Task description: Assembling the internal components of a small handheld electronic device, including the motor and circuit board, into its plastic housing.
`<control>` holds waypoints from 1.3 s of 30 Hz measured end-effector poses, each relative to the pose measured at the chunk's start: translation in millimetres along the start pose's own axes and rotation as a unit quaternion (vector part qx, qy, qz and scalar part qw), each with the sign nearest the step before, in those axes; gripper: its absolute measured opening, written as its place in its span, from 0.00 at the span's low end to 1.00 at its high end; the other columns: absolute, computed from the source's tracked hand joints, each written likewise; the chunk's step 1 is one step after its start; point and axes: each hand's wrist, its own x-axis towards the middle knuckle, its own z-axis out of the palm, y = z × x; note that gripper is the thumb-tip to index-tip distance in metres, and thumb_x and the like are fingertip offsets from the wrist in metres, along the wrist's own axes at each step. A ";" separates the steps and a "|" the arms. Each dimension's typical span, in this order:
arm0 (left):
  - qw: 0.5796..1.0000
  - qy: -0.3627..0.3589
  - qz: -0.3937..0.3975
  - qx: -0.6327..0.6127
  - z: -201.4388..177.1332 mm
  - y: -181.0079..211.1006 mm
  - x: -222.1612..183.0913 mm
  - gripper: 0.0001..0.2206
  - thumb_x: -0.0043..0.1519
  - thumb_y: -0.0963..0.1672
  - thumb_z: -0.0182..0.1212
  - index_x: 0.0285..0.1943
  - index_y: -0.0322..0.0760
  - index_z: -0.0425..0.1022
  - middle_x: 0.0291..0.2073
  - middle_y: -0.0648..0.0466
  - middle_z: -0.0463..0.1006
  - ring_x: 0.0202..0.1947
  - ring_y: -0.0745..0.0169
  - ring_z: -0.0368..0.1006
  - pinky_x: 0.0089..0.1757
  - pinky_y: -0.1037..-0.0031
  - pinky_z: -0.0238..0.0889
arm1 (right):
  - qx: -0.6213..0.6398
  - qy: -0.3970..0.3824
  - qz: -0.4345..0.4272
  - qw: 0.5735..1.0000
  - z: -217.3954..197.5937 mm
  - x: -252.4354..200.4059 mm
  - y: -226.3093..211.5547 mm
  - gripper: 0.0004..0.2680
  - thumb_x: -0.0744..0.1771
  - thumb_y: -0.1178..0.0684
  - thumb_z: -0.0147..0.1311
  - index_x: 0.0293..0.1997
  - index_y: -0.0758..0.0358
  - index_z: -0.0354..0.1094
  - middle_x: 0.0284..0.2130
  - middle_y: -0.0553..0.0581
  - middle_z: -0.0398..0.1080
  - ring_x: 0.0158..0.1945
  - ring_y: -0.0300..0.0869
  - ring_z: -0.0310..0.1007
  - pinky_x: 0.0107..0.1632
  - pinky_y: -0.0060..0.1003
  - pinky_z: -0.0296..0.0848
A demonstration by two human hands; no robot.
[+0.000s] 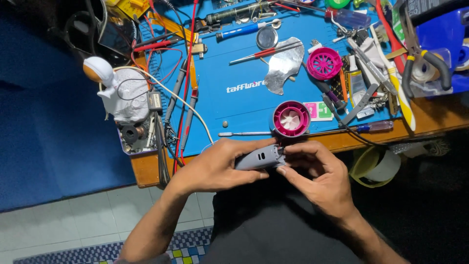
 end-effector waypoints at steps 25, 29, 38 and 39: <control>0.992 0.011 0.089 0.090 19.3 -11.7 -9.6 0.29 0.60 0.39 0.62 0.70 0.30 0.57 0.50 0.39 0.72 0.48 0.34 0.69 0.42 0.52 0.62 | 0.032 0.011 0.022 0.999 0.0 -0.8 21.8 0.14 0.59 0.69 0.65 0.47 0.71 0.71 0.42 0.63 0.78 0.46 0.44 0.82 0.56 0.34 0.82; 0.989 0.026 0.097 0.107 21.3 -12.1 -9.7 0.27 0.60 0.40 0.61 0.70 0.29 0.58 0.50 0.39 0.71 0.47 0.35 0.69 0.41 0.51 0.64 | 0.017 -0.035 -0.033 0.999 -1.2 0.3 15.7 0.13 0.61 0.68 0.64 0.48 0.71 0.72 0.44 0.63 0.74 0.51 0.44 0.78 0.57 0.32 0.79; 0.986 0.032 0.091 0.137 23.8 -0.6 -10.8 0.24 0.62 0.39 0.57 0.67 0.28 0.58 0.46 0.40 0.68 0.42 0.37 0.67 0.37 0.50 0.63 | -0.031 -0.026 0.047 0.998 -9.4 1.7 17.9 0.06 0.64 0.58 0.62 0.41 0.66 0.79 0.39 0.57 0.77 0.44 0.40 0.76 0.47 0.30 0.73; 0.986 0.033 0.088 0.139 23.5 0.7 -10.9 0.23 0.62 0.39 0.56 0.66 0.28 0.58 0.46 0.40 0.68 0.41 0.38 0.67 0.36 0.50 0.62 | -0.037 -0.025 0.060 0.997 -8.6 1.7 16.8 0.06 0.64 0.59 0.63 0.41 0.67 0.80 0.41 0.57 0.77 0.47 0.40 0.76 0.48 0.31 0.73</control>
